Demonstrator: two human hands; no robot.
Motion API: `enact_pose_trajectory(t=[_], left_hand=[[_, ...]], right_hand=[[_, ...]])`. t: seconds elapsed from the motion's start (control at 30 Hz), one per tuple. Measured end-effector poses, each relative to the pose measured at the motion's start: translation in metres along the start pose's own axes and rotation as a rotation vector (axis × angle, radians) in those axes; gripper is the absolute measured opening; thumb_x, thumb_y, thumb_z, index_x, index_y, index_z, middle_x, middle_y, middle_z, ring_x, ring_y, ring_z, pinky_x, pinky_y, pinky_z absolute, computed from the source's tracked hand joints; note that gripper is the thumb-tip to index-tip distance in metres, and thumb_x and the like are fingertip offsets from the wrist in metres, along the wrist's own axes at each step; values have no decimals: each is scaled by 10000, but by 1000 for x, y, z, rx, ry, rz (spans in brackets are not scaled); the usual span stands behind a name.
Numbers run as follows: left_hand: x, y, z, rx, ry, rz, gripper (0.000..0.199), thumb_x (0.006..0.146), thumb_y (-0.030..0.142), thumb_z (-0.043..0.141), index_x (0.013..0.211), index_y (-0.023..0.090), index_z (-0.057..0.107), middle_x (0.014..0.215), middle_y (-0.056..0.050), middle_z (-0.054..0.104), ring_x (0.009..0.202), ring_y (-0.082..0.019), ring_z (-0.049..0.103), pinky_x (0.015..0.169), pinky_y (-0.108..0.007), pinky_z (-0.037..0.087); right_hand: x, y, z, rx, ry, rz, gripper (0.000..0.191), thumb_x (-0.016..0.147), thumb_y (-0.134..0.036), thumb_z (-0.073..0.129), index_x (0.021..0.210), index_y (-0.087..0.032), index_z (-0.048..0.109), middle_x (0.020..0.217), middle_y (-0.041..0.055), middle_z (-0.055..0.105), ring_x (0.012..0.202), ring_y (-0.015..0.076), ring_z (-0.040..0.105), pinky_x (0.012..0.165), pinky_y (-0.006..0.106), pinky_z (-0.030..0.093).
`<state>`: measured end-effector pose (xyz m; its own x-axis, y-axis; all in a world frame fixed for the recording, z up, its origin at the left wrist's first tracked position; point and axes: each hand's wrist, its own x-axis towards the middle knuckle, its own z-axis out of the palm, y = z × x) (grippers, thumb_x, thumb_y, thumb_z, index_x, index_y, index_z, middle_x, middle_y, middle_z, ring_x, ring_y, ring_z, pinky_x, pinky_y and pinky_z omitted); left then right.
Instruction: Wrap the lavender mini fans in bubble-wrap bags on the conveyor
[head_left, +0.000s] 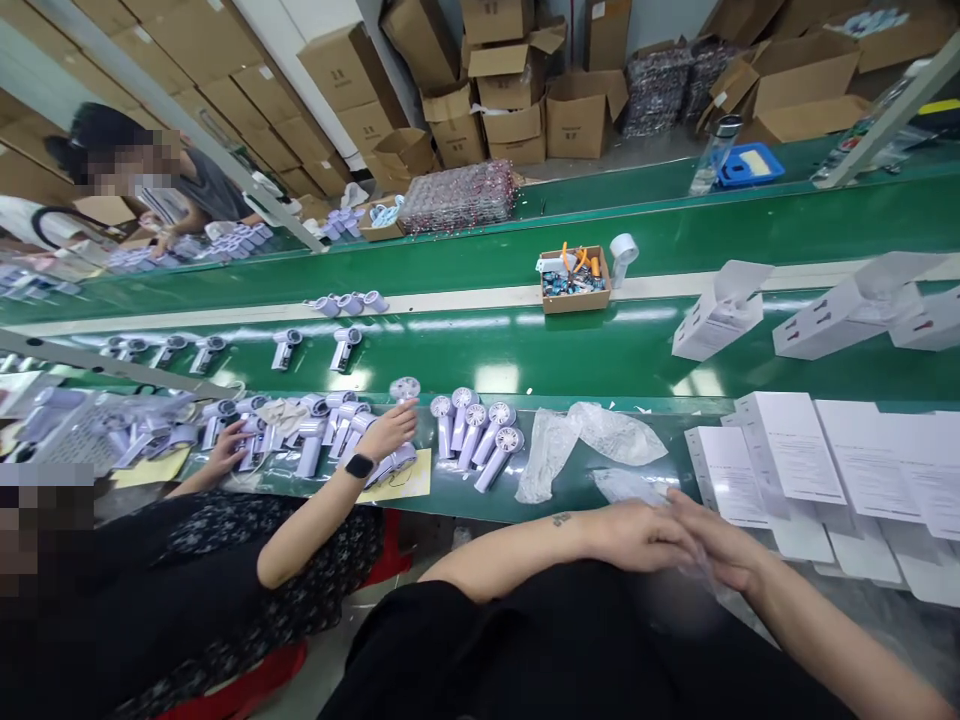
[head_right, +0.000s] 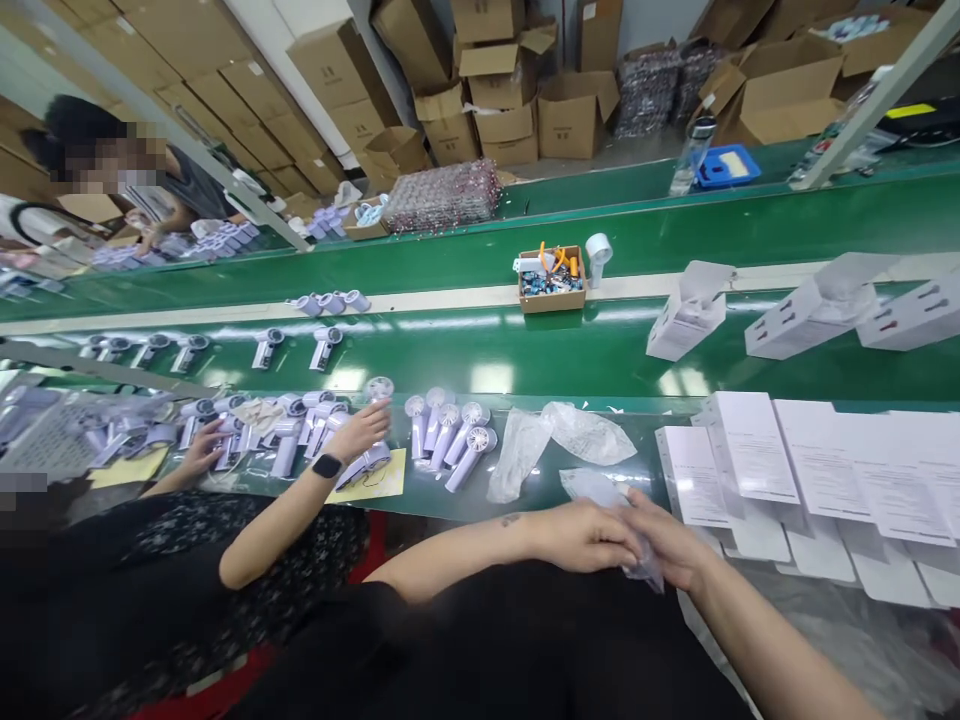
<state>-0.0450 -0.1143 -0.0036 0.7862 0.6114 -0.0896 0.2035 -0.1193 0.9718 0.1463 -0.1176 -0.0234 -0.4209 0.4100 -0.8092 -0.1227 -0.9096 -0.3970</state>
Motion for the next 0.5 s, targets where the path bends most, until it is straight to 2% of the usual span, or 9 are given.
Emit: enact_pose_trajectory(t=[0.03, 0.07, 0.1, 0.17, 0.2, 0.27, 0.33, 0.4, 0.5], left_hand=[[-9, -4, -7, 45, 71, -62, 182, 853, 270, 538, 937, 198, 682, 928, -20, 689, 865, -141, 621, 807, -215, 452], [-23, -12, -16, 114, 209, -192, 227, 882, 304, 494, 947, 189, 679, 927, -34, 689, 865, -149, 622, 805, -227, 454], [-40, -21, -27, 201, 385, -367, 287, 905, 344, 447, 956, 174, 673, 916, -54, 685, 854, -159, 622, 794, -243, 458], [-80, -46, -48, 479, 719, -852, 378, 931, 375, 361, 986, 136, 649, 932, -116, 665, 867, -204, 619, 795, -304, 457], [-100, -59, -56, 574, 738, -1059, 375, 906, 398, 415, 1033, 118, 628, 991, -152, 645, 890, -238, 618, 788, -333, 459], [-132, -84, -67, 647, 637, -1285, 382, 827, 415, 547, 1045, 110, 620, 1083, -189, 602, 933, -276, 613, 791, -355, 457], [-149, -99, -69, 654, 552, -1341, 372, 785, 406, 592, 1024, 122, 630, 1114, -183, 587, 960, -282, 608, 796, -351, 451], [-154, -102, -65, 635, 566, -1324, 358, 794, 431, 556, 981, 139, 645, 1065, -156, 612, 939, -269, 612, 768, -334, 447], [-144, -88, -52, 473, 643, -1220, 416, 801, 525, 486, 830, 151, 666, 825, -94, 653, 786, -227, 620, 646, -285, 424]], right_hand=[[12, 4, 2, -85, 51, -29, 521, 656, -311, 713, 1125, -250, 496, 850, 53, 664, 746, 232, 645, 679, 338, 502], [25, 10, 0, -180, 127, -84, 577, 644, -297, 713, 1165, -251, 469, 888, 55, 660, 770, 234, 642, 684, 335, 500], [37, 16, -4, -282, 218, -162, 625, 642, -316, 705, 1204, -252, 437, 953, 64, 649, 823, 243, 635, 708, 343, 500], [62, 30, -20, -482, 396, -374, 702, 656, -381, 678, 1269, -241, 367, 1106, 88, 594, 972, 262, 595, 805, 371, 483], [74, 36, -30, -572, 471, -484, 734, 662, -408, 665, 1292, -230, 333, 1163, 101, 558, 1029, 267, 567, 852, 387, 466], [97, 45, -45, -741, 569, -656, 768, 674, -448, 627, 1316, -190, 294, 1222, 135, 499, 1087, 283, 527, 904, 422, 436], [113, 49, -52, -890, 641, -772, 742, 683, -472, 584, 1293, -137, 326, 1230, 176, 473, 1123, 315, 495, 934, 468, 410], [118, 48, -46, -986, 718, -848, 671, 683, -482, 561, 1217, -103, 417, 1265, 222, 440, 1209, 373, 405, 991, 548, 327], [109, 42, -13, -958, 733, -904, 499, 698, -501, 571, 1038, -137, 557, 1313, 217, 429, 1283, 406, 303, 1043, 599, 211]])
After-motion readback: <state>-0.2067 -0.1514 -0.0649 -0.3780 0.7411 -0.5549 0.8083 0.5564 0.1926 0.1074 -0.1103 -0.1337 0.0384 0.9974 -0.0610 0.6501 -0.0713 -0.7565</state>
